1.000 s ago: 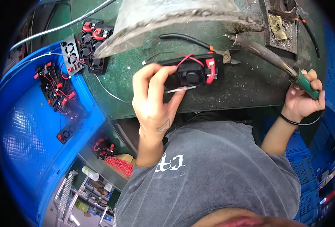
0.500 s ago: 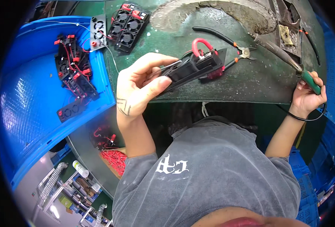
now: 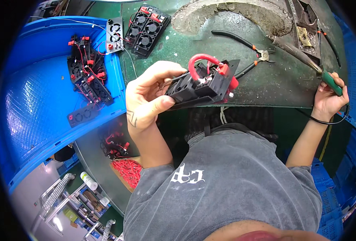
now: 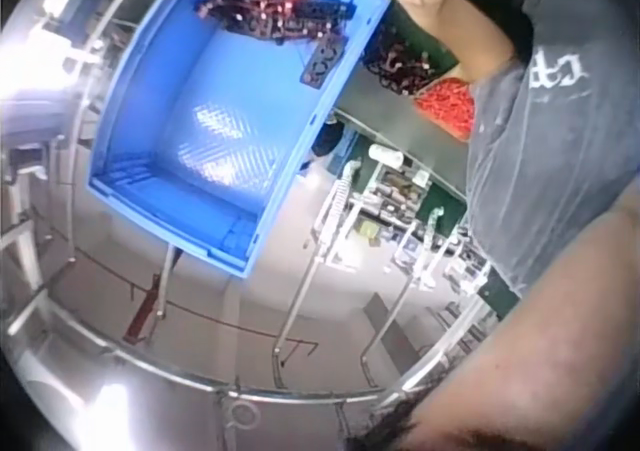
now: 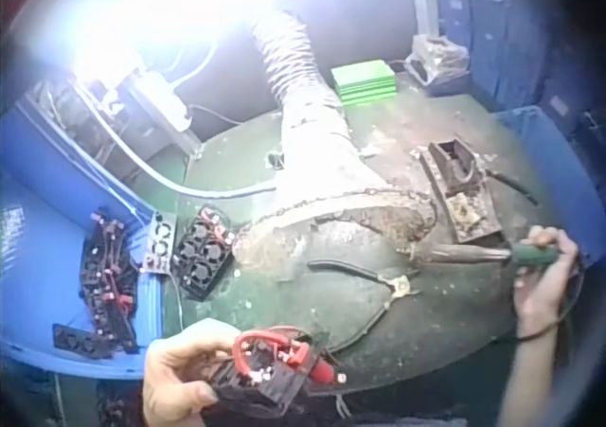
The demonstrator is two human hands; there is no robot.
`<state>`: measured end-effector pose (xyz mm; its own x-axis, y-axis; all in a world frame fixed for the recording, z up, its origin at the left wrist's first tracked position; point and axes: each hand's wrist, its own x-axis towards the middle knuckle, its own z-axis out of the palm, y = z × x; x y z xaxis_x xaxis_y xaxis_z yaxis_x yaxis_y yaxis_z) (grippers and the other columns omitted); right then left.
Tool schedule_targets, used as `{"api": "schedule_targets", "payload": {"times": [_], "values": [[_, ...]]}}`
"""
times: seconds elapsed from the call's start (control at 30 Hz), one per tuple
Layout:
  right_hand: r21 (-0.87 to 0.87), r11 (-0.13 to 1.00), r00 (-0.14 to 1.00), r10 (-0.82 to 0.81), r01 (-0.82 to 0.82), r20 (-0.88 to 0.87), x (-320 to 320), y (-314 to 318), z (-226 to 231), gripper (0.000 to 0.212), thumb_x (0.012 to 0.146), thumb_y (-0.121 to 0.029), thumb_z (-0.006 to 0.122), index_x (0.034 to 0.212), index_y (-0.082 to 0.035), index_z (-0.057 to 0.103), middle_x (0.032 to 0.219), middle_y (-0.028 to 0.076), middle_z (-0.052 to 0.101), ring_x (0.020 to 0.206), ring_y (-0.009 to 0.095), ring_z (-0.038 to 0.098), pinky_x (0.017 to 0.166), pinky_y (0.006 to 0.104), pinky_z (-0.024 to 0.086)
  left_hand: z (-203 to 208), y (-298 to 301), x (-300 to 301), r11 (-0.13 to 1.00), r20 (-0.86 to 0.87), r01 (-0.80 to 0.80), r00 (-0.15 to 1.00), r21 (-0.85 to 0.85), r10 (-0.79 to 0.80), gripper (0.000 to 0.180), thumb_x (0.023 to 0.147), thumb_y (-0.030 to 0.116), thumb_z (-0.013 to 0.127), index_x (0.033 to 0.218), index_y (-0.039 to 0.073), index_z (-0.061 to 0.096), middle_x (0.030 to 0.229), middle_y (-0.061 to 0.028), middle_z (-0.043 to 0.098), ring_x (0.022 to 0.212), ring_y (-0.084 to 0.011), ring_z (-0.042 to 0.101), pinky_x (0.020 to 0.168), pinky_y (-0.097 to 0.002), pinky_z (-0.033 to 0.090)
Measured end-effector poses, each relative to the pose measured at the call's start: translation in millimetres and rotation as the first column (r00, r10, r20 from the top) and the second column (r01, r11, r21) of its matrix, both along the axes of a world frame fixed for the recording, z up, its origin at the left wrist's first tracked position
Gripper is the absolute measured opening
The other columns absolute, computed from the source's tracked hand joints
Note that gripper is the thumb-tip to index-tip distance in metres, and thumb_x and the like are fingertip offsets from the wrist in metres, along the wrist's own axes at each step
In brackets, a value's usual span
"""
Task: Soldering wires and assembling small cooling fans at a manufacturing workstation.
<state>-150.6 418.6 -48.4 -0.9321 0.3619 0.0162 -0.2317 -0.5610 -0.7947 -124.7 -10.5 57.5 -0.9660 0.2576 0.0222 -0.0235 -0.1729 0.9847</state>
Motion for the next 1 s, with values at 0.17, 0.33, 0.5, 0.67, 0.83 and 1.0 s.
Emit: {"api": "schedule_targets", "payload": {"times": [0.17, 0.33, 0.5, 0.67, 0.83, 1.0], "values": [[-0.038, 0.999, 0.999, -0.014, 0.016, 0.032, -0.5, -3.5, 1.8, 0.04, 0.083, -0.034, 0.039, 0.081, -0.004, 0.064, 0.094, 0.015, 0.057, 0.063, 0.024, 0.054, 0.047, 0.0272, 0.042, 4.1, 4.2, 5.0, 0.997, -0.07, -0.079, 0.995, -0.007, 0.078, 0.047, 0.068, 0.012, 0.074, 0.105, -0.01, 0.057, 0.101, -0.0101, 0.055, 0.083, -0.0111, 0.05, 0.074, -0.0212, 0.039], [-0.041, 0.998, 0.999, -0.035, 0.036, 0.04, 1.6, -1.2, 1.5, 0.035, 0.083, -0.034, 0.041, 0.081, -0.005, 0.061, 0.092, 0.013, 0.057, 0.06, 0.022, 0.054, 0.046, 0.0266, 0.042, 14.5, 17.4, 16.2, 0.482, -0.493, -0.529, 0.844, -0.698, 0.212, 0.045, 0.058, 0.008, 0.079, 0.1, 0.003, 0.063, 0.094, -0.0035, 0.056, 0.065, -0.0086, 0.043, 0.055, -0.0203, 0.035], [-0.068, 0.997, 0.999, -0.024, 0.025, 0.021, 3.7, -2.3, 2.3, 0.035, 0.083, -0.034, 0.043, 0.082, -0.004, 0.062, 0.093, 0.014, 0.058, 0.059, 0.021, 0.054, 0.044, 0.0249, 0.04, 6.2, 6.5, 25.4, 0.146, -0.619, -0.688, 0.71, -0.71, 0.337, 0.042, 0.062, 0.012, 0.08, 0.099, 0.002, 0.063, 0.094, -0.0083, 0.057, 0.071, -0.0135, 0.054, 0.057, -0.0236, 0.042], [-0.057, 0.996, 0.998, -0.065, 0.066, 0.025, 2.9, 0.1, -1.3, 0.034, 0.083, -0.034, 0.045, 0.081, -0.005, 0.062, 0.093, 0.013, 0.058, 0.059, 0.02, 0.054, 0.044, 0.0244, 0.039, -13.4, 2.1, -1.1, 0.182, -0.593, -0.683, 0.714, -0.707, 0.373, 0.038, 0.066, 0.011, 0.076, 0.099, 0.001, 0.06, 0.091, -0.0128, 0.056, 0.077, -0.0237, 0.059, 0.066, -0.0318, 0.049], [-0.059, 0.998, 1.0, -0.021, 0.02, -0.011, 2.6, -3.3, 1.7, 0.034, 0.083, -0.034, 0.046, 0.082, -0.005, 0.062, 0.094, 0.013, 0.059, 0.058, 0.02, 0.055, 0.044, 0.0241, 0.039, -53.8, -3.3, -26.0, 0.065, -0.733, -0.782, 0.607, -0.62, 0.307, 0.039, 0.067, 0.02, 0.074, 0.098, 0.004, 0.058, 0.093, -0.014, 0.056, 0.085, -0.0313, 0.055, 0.076, -0.0381, 0.045], [-0.036, 0.999, 1.0, 0.003, -0.004, -0.024, -0.3, -8.1, 0.6, 0.035, 0.084, -0.034, 0.045, 0.081, -0.003, 0.062, 0.091, 0.013, 0.061, 0.056, 0.019, 0.055, 0.042, 0.0244, 0.04, -68.5, 1.2, -42.6, -0.008, -0.768, -0.799, 0.574, -0.601, 0.284, 0.045, 0.068, 0.013, 0.073, 0.107, 0.001, 0.053, 0.098, -0.0156, 0.048, 0.09, -0.032, 0.051, 0.079, -0.0383, 0.043]]}}
